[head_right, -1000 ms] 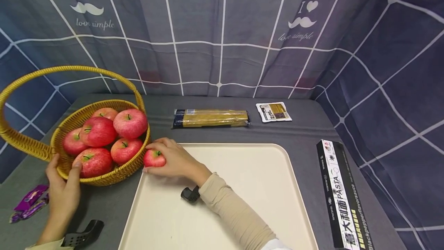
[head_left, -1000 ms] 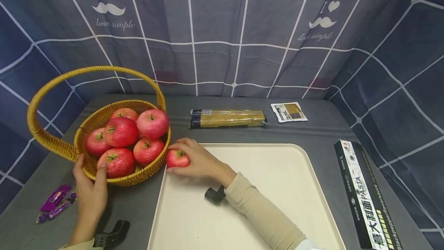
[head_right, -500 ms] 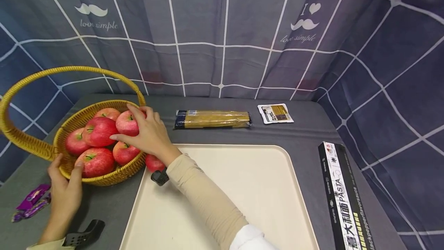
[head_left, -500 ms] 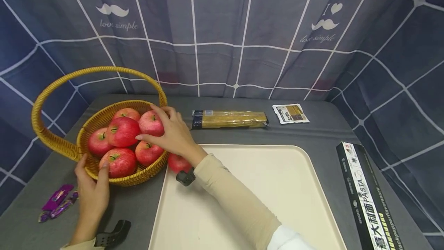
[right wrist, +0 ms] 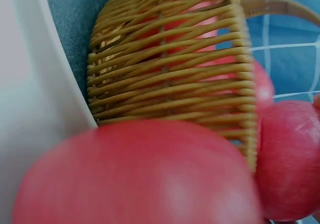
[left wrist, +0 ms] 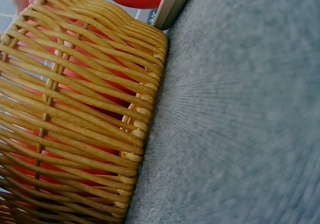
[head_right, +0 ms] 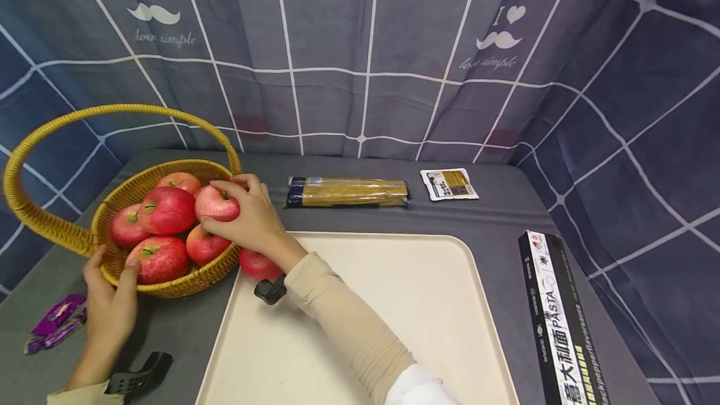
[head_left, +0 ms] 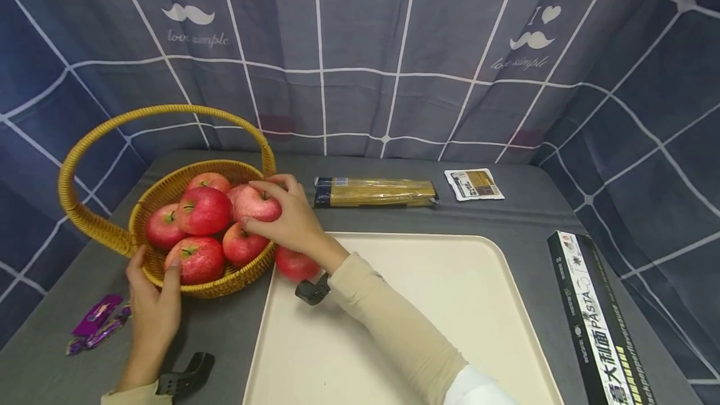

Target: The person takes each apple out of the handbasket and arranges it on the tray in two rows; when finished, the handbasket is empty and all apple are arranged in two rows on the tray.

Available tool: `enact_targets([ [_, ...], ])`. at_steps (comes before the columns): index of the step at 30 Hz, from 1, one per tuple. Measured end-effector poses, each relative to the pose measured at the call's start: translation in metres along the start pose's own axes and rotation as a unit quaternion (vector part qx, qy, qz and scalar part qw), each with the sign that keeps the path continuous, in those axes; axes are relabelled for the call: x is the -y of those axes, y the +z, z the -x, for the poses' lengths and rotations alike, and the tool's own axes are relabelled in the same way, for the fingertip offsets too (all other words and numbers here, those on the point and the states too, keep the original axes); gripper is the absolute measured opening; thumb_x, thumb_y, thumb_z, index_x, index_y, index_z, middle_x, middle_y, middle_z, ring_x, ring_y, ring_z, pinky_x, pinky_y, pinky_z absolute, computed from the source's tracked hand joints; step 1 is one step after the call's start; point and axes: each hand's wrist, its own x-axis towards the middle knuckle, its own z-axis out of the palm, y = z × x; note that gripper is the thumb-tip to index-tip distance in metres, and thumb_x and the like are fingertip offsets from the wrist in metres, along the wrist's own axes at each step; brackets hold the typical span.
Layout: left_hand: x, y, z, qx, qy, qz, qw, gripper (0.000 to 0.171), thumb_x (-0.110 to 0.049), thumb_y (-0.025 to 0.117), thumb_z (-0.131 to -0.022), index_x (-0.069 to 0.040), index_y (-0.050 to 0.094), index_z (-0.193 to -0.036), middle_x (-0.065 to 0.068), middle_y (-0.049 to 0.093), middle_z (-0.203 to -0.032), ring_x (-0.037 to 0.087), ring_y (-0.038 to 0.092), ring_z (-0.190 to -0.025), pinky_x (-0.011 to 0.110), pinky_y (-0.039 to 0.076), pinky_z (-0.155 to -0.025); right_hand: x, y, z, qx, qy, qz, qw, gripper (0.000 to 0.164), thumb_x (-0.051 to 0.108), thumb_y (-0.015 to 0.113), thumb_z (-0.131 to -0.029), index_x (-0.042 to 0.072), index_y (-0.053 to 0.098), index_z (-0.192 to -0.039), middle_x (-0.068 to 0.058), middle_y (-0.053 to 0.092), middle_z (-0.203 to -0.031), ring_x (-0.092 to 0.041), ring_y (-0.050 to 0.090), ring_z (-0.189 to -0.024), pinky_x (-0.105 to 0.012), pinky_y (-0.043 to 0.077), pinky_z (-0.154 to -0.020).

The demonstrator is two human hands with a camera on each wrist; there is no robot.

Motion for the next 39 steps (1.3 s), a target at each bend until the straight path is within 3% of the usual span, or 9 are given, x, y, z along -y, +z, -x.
enact_targets([
  [4,-0.001,0.002,-0.001,0.004,0.005,0.001,1.0000,0.059,-0.025,0.046,-0.091,-0.014,0.021,-0.142,0.018,0.024,-0.147,0.031,0.019,-0.137,0.045,0.012,-0.113,-0.011,-0.026,0.014,-0.010,-0.014,-0.042,0.999,0.056,0.032,0.073,-0.070,0.028,0.055,-0.122,0.002,0.041,-0.125,-0.012,0.042,-0.115,-0.031,0.042,-0.092],
  [7,-0.002,0.001,-0.001,0.003,0.005,0.000,1.0000,0.059,-0.026,0.046,-0.091,-0.015,0.021,-0.142,0.018,0.024,-0.147,0.031,0.019,-0.137,0.045,0.012,-0.113,-0.024,-0.048,0.027,-0.013,-0.017,-0.042,0.999,0.055,0.029,0.074,-0.069,0.027,0.055,-0.121,0.001,0.041,-0.123,-0.012,0.044,-0.112,-0.032,0.043,-0.092],
  [14,-0.001,0.000,0.001,-0.001,0.007,0.002,1.0000,0.058,-0.025,0.046,-0.091,-0.013,0.022,-0.141,0.018,0.025,-0.146,0.030,0.020,-0.137,0.041,0.012,-0.113,-0.063,-0.082,0.065,0.005,0.003,0.026,1.000,0.055,0.031,0.074,-0.064,0.030,0.056,-0.116,0.004,0.041,-0.122,-0.014,0.044,-0.112,-0.036,0.045,-0.087],
  [18,0.001,0.001,0.001,0.005,0.004,0.002,1.0000,0.058,-0.025,0.046,-0.091,-0.012,0.021,-0.142,0.020,0.025,-0.145,0.032,0.020,-0.136,0.045,0.012,-0.112,-0.081,-0.091,0.088,0.034,0.017,0.070,0.997,0.053,0.035,0.075,-0.062,0.030,0.057,-0.111,0.004,0.041,-0.116,-0.015,0.045,-0.106,-0.033,0.047,-0.080],
  [23,0.001,0.001,0.001,0.003,0.006,0.003,1.0000,0.058,-0.025,0.046,-0.090,-0.012,0.021,-0.142,0.020,0.025,-0.145,0.034,0.020,-0.136,0.047,0.012,-0.112,-0.090,-0.094,0.108,0.065,0.001,0.125,0.990,0.052,0.041,0.075,-0.062,0.031,0.055,-0.109,0.004,0.041,-0.112,-0.012,0.045,-0.103,-0.030,0.046,-0.077],
  [28,0.000,0.000,0.002,0.007,0.004,0.000,1.0000,0.058,-0.025,0.046,-0.091,-0.012,0.021,-0.142,0.020,0.024,-0.145,0.033,0.019,-0.136,0.048,0.011,-0.112,-0.088,-0.095,0.114,0.084,-0.031,0.161,0.983,0.053,0.046,0.072,-0.065,0.032,0.053,-0.112,0.003,0.041,-0.115,-0.012,0.043,-0.105,-0.029,0.046,-0.075],
  [32,0.000,0.000,0.002,0.009,0.008,-0.001,0.9999,0.058,-0.026,0.046,-0.091,-0.012,0.021,-0.141,0.021,0.025,-0.145,0.035,0.019,-0.136,0.049,0.012,-0.111,-0.084,-0.097,0.113,0.107,-0.026,0.171,0.979,0.064,0.057,0.070,-0.064,0.033,0.047,-0.120,0.001,0.037,-0.124,-0.016,0.036,-0.116,-0.035,0.046,-0.081],
  [36,0.000,-0.001,0.002,0.002,0.007,-0.005,1.0000,0.058,-0.027,0.047,-0.090,-0.012,0.022,-0.141,0.020,0.026,-0.144,0.034,0.020,-0.136,0.048,0.012,-0.112,-0.071,-0.096,0.103,0.121,-0.021,0.151,0.981,0.078,0.064,0.068,-0.063,0.035,0.040,-0.129,-0.002,0.027,-0.137,-0.017,0.024,-0.128,-0.044,0.043,-0.090],
  [39,0.001,-0.001,0.002,0.000,0.009,-0.007,0.9999,0.058,-0.027,0.047,-0.090,-0.012,0.023,-0.141,0.021,0.026,-0.144,0.035,0.020,-0.135,0.048,0.012,-0.112,-0.055,-0.091,0.089,0.113,-0.037,0.139,0.983,0.078,0.060,0.068,-0.066,0.034,0.037,-0.132,-0.001,0.023,-0.141,-0.018,0.023,-0.130,-0.045,0.041,-0.094],
])
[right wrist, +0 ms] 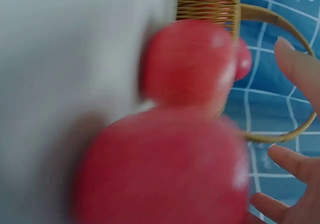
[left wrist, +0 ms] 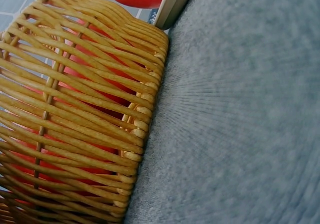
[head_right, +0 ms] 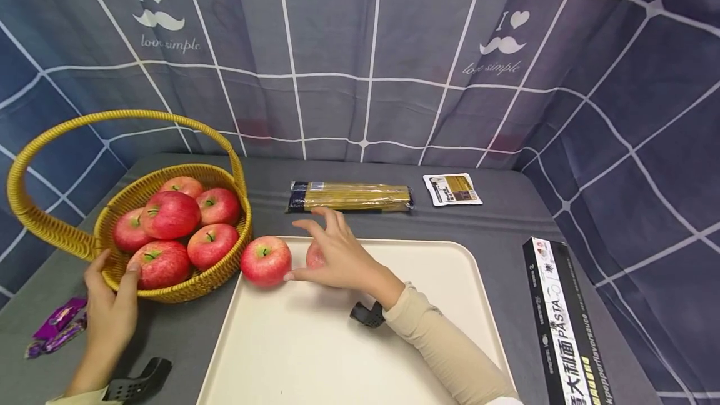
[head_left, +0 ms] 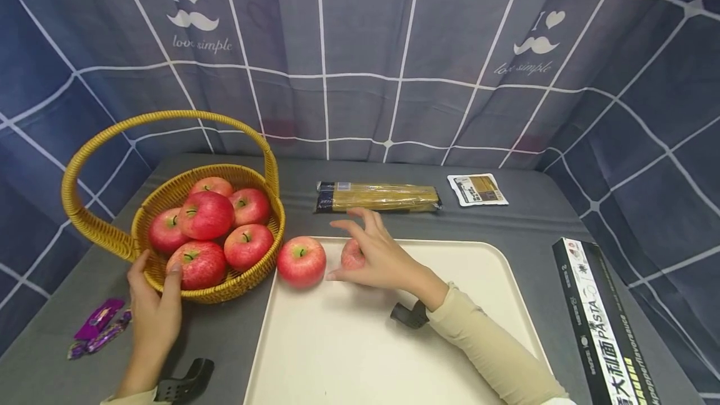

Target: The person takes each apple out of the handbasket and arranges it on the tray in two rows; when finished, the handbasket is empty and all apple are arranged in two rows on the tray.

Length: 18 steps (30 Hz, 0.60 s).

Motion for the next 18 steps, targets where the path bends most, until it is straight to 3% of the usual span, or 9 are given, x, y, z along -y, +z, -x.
enact_targets([
  [8,0.000,-0.001,-0.001,-0.003,0.000,0.003,1.0000,0.058,-0.026,0.047,-0.090,-0.011,0.023,-0.141,0.022,0.026,-0.144,0.036,0.020,-0.135,0.049,0.012,-0.111,0.051,0.012,-0.059,-0.019,-0.044,0.000,0.999,0.074,0.057,0.066,-0.071,0.029,0.036,-0.133,-0.006,0.026,-0.142,-0.020,0.023,-0.132,-0.042,0.038,-0.099],
  [18,0.001,-0.001,0.000,0.001,-0.001,-0.007,1.0000,0.057,-0.025,0.046,-0.091,-0.011,0.022,-0.141,0.023,0.026,-0.144,0.038,0.020,-0.135,0.054,0.013,-0.109,0.096,0.062,-0.128,0.000,-0.073,0.047,0.996,0.083,0.061,0.061,-0.073,0.024,0.029,-0.140,-0.004,0.035,-0.139,-0.016,0.033,-0.126,-0.030,0.037,-0.100],
])
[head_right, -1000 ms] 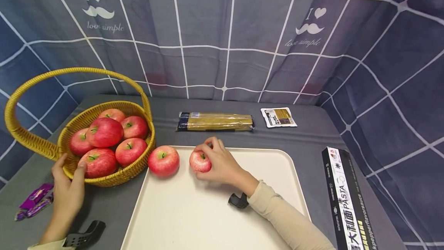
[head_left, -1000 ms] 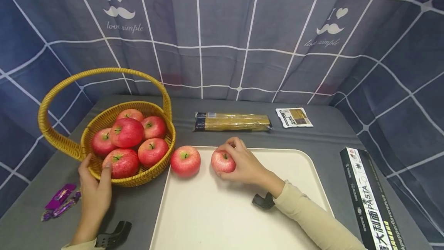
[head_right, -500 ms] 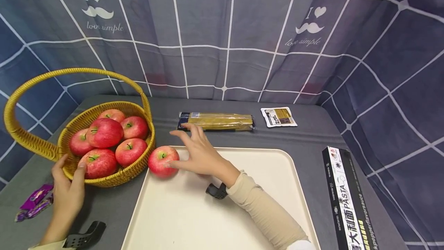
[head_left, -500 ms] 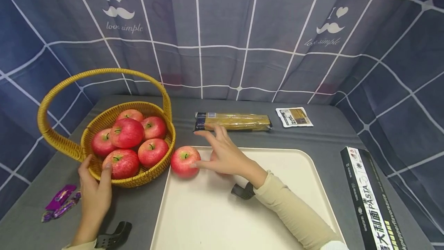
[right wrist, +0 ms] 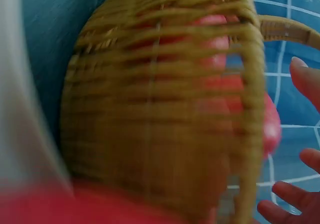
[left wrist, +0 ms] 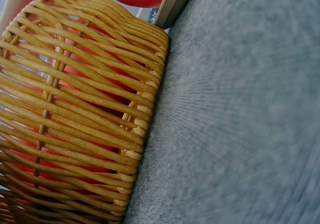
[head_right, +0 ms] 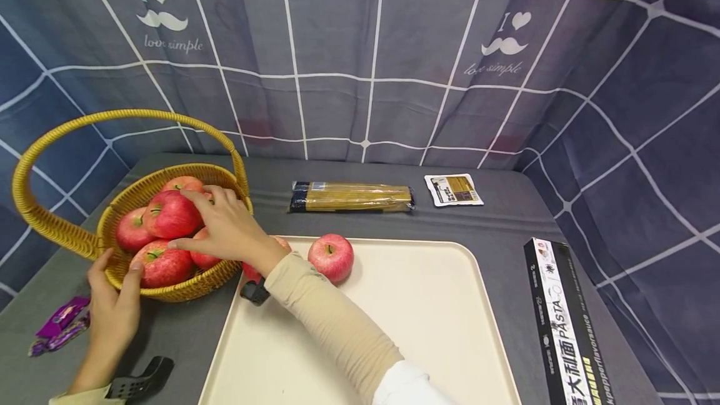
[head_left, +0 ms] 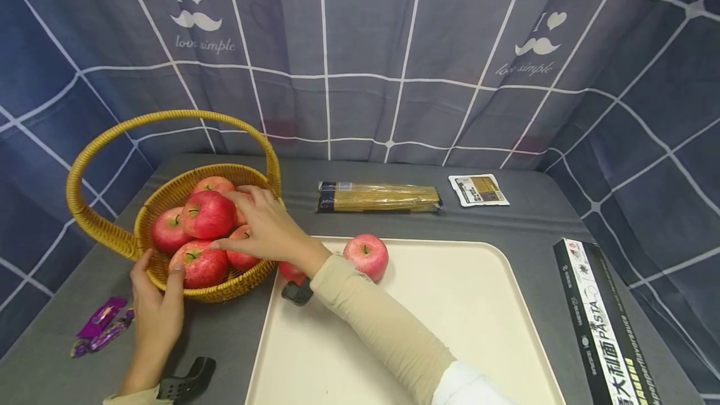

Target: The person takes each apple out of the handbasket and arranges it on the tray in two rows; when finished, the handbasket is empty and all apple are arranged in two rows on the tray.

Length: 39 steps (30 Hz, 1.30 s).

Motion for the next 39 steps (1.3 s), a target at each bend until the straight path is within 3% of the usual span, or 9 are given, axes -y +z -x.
enact_targets([
  [7,-0.001,0.003,0.000,0.013,-0.004,0.002,0.9999,0.059,-0.027,0.045,-0.091,-0.010,0.020,-0.142,0.023,0.023,-0.144,0.039,0.018,-0.135,0.058,0.013,-0.107,0.018,0.026,-0.029,0.046,0.005,0.042,0.998,0.090,0.065,0.053,-0.076,0.029,0.009,-0.145,-0.007,0.015,-0.151,-0.020,0.029,-0.134,-0.036,0.028,-0.109],
  [10,-0.001,0.007,0.001,0.026,-0.002,0.003,0.9997,0.060,-0.028,0.045,-0.091,-0.009,0.018,-0.142,0.024,0.022,-0.145,0.040,0.018,-0.135,0.060,0.013,-0.106,0.019,0.031,-0.033,0.054,0.009,0.068,0.996,0.078,0.062,0.051,-0.080,0.032,0.017,-0.144,-0.008,0.016,-0.150,-0.022,0.029,-0.134,-0.039,0.026,-0.110],
  [14,-0.002,0.009,0.000,0.023,0.003,0.004,0.9997,0.059,-0.027,0.045,-0.091,-0.010,0.020,-0.142,0.024,0.024,-0.144,0.041,0.019,-0.134,0.060,0.014,-0.106,0.017,0.031,-0.032,0.029,0.020,0.079,0.996,0.060,0.054,0.055,-0.082,0.034,0.038,-0.135,-0.004,0.030,-0.141,-0.019,0.042,-0.120,-0.034,0.032,-0.105],
  [19,-0.003,0.008,-0.001,0.012,0.006,0.006,0.9999,0.058,-0.027,0.047,-0.091,-0.011,0.022,-0.141,0.022,0.025,-0.144,0.038,0.020,-0.135,0.057,0.014,-0.108,0.011,0.017,-0.024,-0.019,0.073,-0.019,0.997,0.054,0.056,0.062,-0.075,0.035,0.049,-0.123,0.002,0.042,-0.125,-0.009,0.043,-0.112,-0.024,0.043,-0.088],
  [22,-0.004,0.006,-0.002,0.009,0.007,0.008,0.9999,0.058,-0.026,0.047,-0.091,-0.011,0.022,-0.141,0.021,0.025,-0.144,0.037,0.020,-0.135,0.055,0.013,-0.109,0.005,0.002,-0.014,-0.050,0.105,-0.127,0.985,0.054,0.056,0.068,-0.070,0.034,0.054,-0.118,0.003,0.045,-0.120,-0.006,0.043,-0.109,-0.022,0.044,-0.083],
  [26,-0.004,0.006,-0.001,0.015,0.007,0.009,0.9998,0.059,-0.026,0.047,-0.091,-0.011,0.022,-0.141,0.021,0.025,-0.144,0.036,0.020,-0.135,0.053,0.013,-0.110,-0.012,-0.024,0.011,-0.082,0.124,-0.217,0.965,0.052,0.050,0.074,-0.066,0.033,0.059,-0.113,0.005,0.045,-0.119,-0.005,0.043,-0.108,-0.023,0.042,-0.087],
  [31,-0.005,0.005,0.003,0.019,0.003,0.009,0.9998,0.060,-0.027,0.048,-0.090,-0.011,0.022,-0.141,0.022,0.025,-0.144,0.037,0.019,-0.135,0.054,0.013,-0.109,-0.046,-0.064,0.061,-0.102,0.137,-0.250,0.953,0.050,0.041,0.079,-0.064,0.032,0.061,-0.110,0.005,0.046,-0.118,-0.007,0.045,-0.109,-0.029,0.042,-0.091],
  [35,-0.006,0.002,0.003,0.014,-0.007,0.003,0.9999,0.060,-0.028,0.047,-0.090,-0.011,0.021,-0.142,0.021,0.024,-0.145,0.036,0.019,-0.135,0.053,0.013,-0.109,-0.082,-0.089,0.108,-0.119,0.146,-0.241,0.952,0.051,0.034,0.081,-0.063,0.030,0.062,-0.111,0.004,0.048,-0.120,-0.010,0.045,-0.112,-0.034,0.040,-0.093],
  [39,-0.006,-0.001,0.002,0.015,-0.008,-0.002,0.9999,0.060,-0.028,0.046,-0.091,-0.011,0.020,-0.142,0.021,0.023,-0.145,0.035,0.017,-0.136,0.054,0.012,-0.109,-0.116,-0.099,0.160,-0.130,0.177,-0.210,0.953,0.051,0.032,0.081,-0.064,0.027,0.063,-0.110,0.003,0.049,-0.121,-0.014,0.044,-0.115,-0.039,0.038,-0.094],
])
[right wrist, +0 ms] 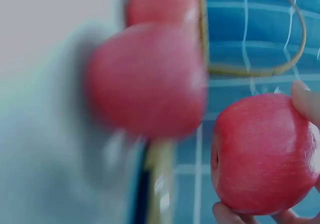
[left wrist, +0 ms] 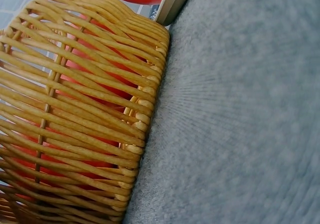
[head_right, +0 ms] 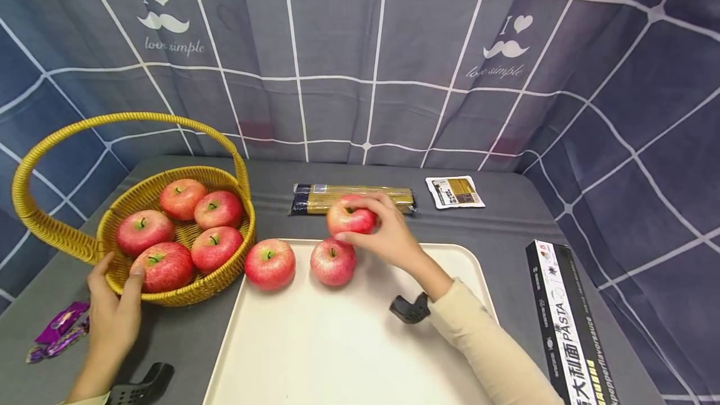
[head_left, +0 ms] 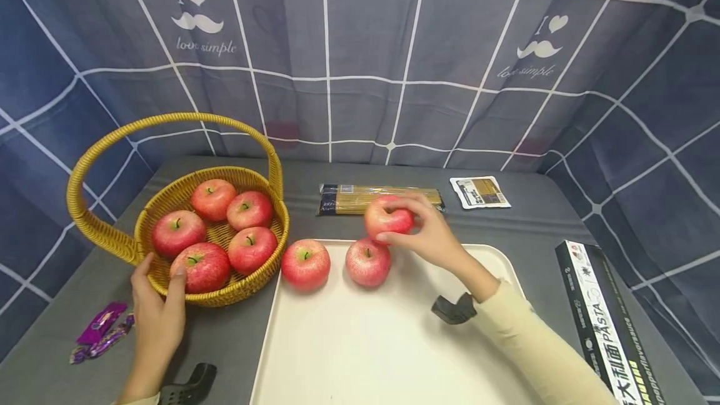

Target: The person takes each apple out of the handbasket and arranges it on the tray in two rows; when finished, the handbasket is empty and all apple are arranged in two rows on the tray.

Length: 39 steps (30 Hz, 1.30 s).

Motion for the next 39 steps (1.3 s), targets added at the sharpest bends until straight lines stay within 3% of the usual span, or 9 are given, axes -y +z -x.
enact_targets([
  [4,0.000,-0.001,0.000,0.001,-0.001,-0.003,1.0000,0.060,-0.029,0.046,-0.091,-0.012,0.020,-0.142,0.022,0.022,-0.146,0.036,0.017,-0.136,0.054,0.012,-0.109,-0.034,-0.020,0.032,-0.005,0.033,0.026,0.999,0.050,0.030,0.081,-0.063,0.024,0.063,-0.110,0.000,0.048,-0.123,-0.017,0.045,-0.114,-0.037,0.041,-0.091],
  [9,0.000,0.000,0.000,0.006,-0.003,0.001,1.0000,0.060,-0.029,0.046,-0.091,-0.012,0.019,-0.142,0.022,0.022,-0.145,0.037,0.017,-0.136,0.055,0.011,-0.109,-0.063,-0.026,0.061,0.019,0.049,0.039,0.998,0.049,0.029,0.080,-0.064,0.020,0.062,-0.109,-0.003,0.047,-0.122,-0.016,0.047,-0.110,-0.025,0.048,-0.082],
  [15,0.000,0.001,-0.001,0.006,-0.003,0.003,1.0000,0.060,-0.029,0.046,-0.091,-0.013,0.020,-0.142,0.021,0.024,-0.145,0.037,0.018,-0.136,0.054,0.012,-0.109,-0.070,-0.027,0.076,0.025,0.013,0.059,0.998,0.052,0.030,0.081,-0.062,0.024,0.057,-0.108,0.002,0.045,-0.118,-0.009,0.048,-0.106,-0.024,0.048,-0.082],
  [20,0.002,0.000,-0.002,-0.001,0.000,0.005,1.0000,0.059,-0.028,0.046,-0.091,-0.012,0.021,-0.142,0.020,0.026,-0.144,0.036,0.020,-0.135,0.051,0.013,-0.110,-0.064,-0.031,0.077,0.061,0.000,0.121,0.991,0.061,0.043,0.076,-0.065,0.027,0.051,-0.118,0.003,0.043,-0.121,-0.013,0.050,-0.108,-0.034,0.046,-0.089],
  [25,0.004,-0.001,-0.001,-0.007,-0.005,0.002,1.0000,0.059,-0.029,0.046,-0.090,-0.012,0.021,-0.142,0.021,0.026,-0.144,0.037,0.020,-0.135,0.053,0.013,-0.110,-0.043,-0.049,0.064,0.115,-0.003,0.179,0.977,0.086,0.049,0.073,-0.068,0.025,0.031,-0.140,-0.004,0.041,-0.131,-0.025,0.049,-0.116,-0.047,0.043,-0.091],
  [29,0.004,0.000,-0.001,-0.007,-0.005,0.002,1.0000,0.059,-0.028,0.046,-0.090,-0.012,0.021,-0.142,0.022,0.025,-0.144,0.038,0.019,-0.135,0.054,0.013,-0.109,-0.023,-0.049,0.044,0.124,-0.011,0.163,0.979,0.084,0.044,0.072,-0.072,0.026,0.026,-0.142,-0.003,0.038,-0.137,-0.026,0.043,-0.124,-0.049,0.039,-0.096],
  [35,0.004,0.000,-0.002,-0.005,0.007,0.007,0.9999,0.060,-0.027,0.046,-0.090,-0.010,0.021,-0.141,0.023,0.025,-0.144,0.038,0.019,-0.135,0.053,0.012,-0.110,0.009,-0.011,0.006,0.154,-0.036,0.130,0.979,0.078,0.049,0.068,-0.074,0.027,0.031,-0.140,0.003,0.039,-0.137,-0.016,0.042,-0.123,-0.042,0.040,-0.097],
  [39,0.004,0.000,-0.002,-0.002,0.006,0.007,1.0000,0.060,-0.027,0.046,-0.090,-0.011,0.021,-0.142,0.023,0.025,-0.144,0.038,0.019,-0.135,0.053,0.012,-0.110,0.035,0.030,-0.021,0.184,-0.077,0.135,0.971,0.074,0.054,0.064,-0.075,0.030,0.033,-0.138,0.007,0.041,-0.136,-0.009,0.040,-0.124,-0.036,0.036,-0.102],
])
